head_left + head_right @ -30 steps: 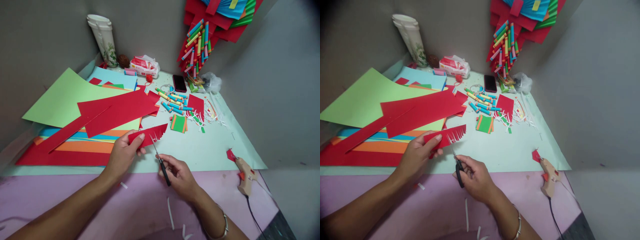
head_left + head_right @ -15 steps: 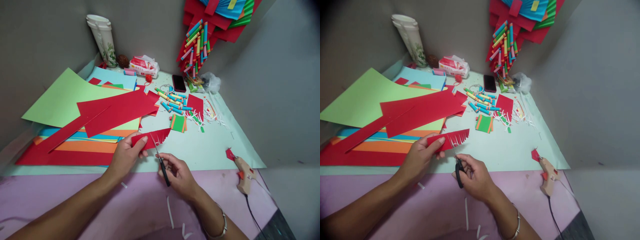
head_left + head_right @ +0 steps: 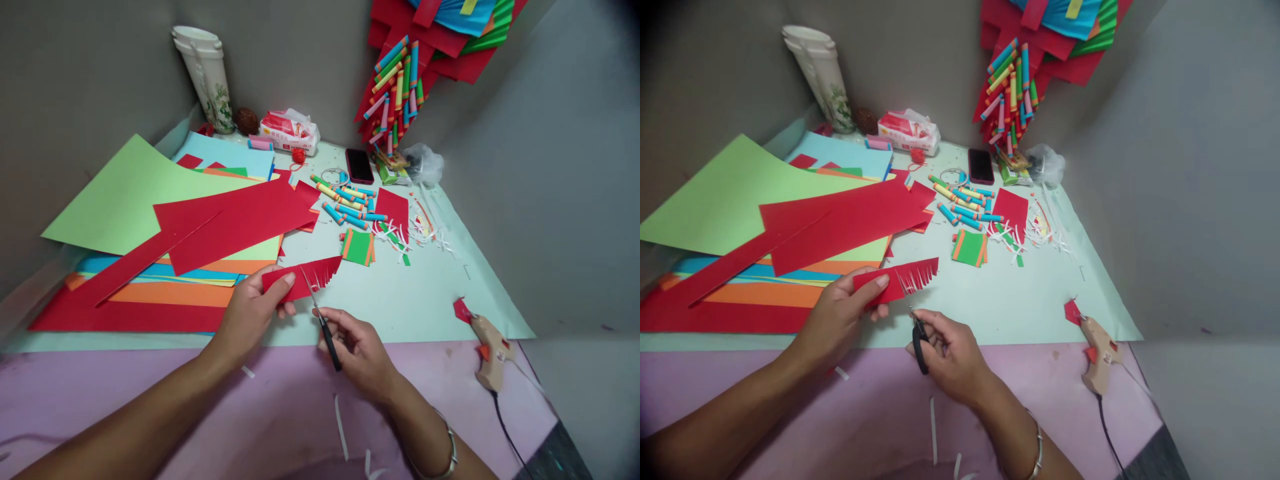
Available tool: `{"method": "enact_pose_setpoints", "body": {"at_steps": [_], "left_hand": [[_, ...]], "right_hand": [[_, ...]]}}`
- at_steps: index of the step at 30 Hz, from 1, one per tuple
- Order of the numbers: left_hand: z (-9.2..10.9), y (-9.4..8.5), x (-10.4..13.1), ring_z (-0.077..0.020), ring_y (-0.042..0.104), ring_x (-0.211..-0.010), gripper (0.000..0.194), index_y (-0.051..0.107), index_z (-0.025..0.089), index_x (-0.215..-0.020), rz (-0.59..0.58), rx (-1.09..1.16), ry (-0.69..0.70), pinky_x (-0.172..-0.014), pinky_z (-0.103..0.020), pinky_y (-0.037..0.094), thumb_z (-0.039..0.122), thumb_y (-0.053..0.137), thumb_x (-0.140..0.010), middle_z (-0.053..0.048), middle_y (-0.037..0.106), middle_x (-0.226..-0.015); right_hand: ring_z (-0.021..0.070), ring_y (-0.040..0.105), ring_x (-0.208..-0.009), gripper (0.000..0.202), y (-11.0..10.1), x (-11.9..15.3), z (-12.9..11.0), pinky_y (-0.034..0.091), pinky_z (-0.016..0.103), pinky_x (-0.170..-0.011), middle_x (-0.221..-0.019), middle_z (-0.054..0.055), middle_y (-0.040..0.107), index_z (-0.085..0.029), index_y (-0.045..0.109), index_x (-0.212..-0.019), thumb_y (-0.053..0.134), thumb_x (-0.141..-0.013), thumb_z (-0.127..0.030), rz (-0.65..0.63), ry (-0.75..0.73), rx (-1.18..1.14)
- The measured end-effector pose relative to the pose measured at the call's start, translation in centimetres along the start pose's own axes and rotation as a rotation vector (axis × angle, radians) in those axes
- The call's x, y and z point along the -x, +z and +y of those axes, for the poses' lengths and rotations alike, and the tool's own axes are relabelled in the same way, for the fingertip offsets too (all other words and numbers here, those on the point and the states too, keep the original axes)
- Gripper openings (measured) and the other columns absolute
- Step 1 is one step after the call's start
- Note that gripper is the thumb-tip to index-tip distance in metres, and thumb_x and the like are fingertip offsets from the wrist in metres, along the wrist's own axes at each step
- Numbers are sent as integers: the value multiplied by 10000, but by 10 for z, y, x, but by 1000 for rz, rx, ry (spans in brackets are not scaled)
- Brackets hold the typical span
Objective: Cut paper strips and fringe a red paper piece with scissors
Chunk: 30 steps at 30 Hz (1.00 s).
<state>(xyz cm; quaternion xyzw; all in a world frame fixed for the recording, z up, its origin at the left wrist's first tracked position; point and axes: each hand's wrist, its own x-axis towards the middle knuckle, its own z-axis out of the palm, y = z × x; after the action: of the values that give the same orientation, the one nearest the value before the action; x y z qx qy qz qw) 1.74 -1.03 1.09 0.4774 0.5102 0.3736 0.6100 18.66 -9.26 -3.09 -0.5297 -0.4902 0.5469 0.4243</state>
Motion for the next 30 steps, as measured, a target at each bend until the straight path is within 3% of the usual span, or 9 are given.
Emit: {"method": "enact_pose_setpoints", "body": {"at_steps": [15, 30], "left_hand": [[-7, 2, 1, -128, 484, -503, 243, 613, 198, -747, -103, 8, -20, -546, -250, 401, 417, 618, -851, 28, 599, -504], [-4, 4, 0, -90, 446, -455, 249, 607, 172, -638, -141, 234, -133, -480, -207, 359, 338, 657, -817, 30, 565, -467]], "right_hand": [[117, 485, -604, 393, 0, -1, -5, 421, 257, -589, -722, -13, 569, -159, 596, -1177, 639, -793, -230, 7, -10, 6], [113, 467, -590, 404, -2, -1, 3, 409, 256, -569, -693, -19, 535, -142, 599, -1219, 635, -841, -280, -5, -65, -23]]}}
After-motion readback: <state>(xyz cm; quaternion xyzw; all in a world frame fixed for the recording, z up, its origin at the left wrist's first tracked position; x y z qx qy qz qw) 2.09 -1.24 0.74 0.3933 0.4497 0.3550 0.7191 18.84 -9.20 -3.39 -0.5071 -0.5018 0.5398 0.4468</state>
